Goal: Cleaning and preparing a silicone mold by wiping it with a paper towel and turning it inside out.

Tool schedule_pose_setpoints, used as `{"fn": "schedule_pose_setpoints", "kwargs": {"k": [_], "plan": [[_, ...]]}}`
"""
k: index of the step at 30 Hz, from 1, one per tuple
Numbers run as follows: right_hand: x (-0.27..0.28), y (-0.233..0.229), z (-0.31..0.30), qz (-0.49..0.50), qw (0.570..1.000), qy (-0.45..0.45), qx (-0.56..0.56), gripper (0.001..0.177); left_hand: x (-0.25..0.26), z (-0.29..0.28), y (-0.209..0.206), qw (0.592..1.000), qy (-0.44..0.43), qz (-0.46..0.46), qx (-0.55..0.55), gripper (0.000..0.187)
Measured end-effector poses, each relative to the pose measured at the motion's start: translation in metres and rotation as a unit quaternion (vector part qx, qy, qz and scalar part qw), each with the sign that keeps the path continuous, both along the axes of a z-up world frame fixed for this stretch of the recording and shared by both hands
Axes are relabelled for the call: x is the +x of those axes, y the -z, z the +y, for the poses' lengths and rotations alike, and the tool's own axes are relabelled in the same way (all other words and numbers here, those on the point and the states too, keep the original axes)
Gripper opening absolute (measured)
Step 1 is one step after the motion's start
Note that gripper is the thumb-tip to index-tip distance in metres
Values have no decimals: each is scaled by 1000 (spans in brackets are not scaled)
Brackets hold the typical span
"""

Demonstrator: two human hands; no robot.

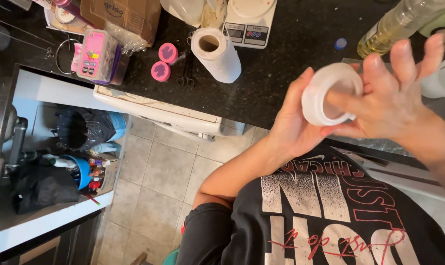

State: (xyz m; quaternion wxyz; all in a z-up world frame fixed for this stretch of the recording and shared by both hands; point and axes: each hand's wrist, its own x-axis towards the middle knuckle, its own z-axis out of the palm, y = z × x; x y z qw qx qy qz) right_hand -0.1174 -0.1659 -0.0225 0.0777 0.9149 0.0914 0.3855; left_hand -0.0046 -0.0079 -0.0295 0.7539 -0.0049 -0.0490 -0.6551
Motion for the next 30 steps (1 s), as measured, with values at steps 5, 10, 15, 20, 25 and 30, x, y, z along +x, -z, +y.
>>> {"fn": "schedule_pose_setpoints", "kwargs": {"k": [5,10,15,20,25,30], "plan": [[-7,-7,14,75,990,122,-9,110,3,0,-20,984,-138,-72,87,45],[2,-35,49,151,975,155,55,87,-3,-14,-7,924,-282,-163,203,36],[11,-39,61,94,976,184,-66,47,-5,-16,-5,873,-355,-253,216,42],[7,-39,70,87,988,102,83,39,-6,-14,-1,857,-371,-295,201,45],[5,-56,74,96,935,-17,342,14,3,-8,-5,699,-463,-509,197,48],[-6,-116,85,210,574,-62,789,23,13,-4,-2,606,-501,-608,109,60]]}}
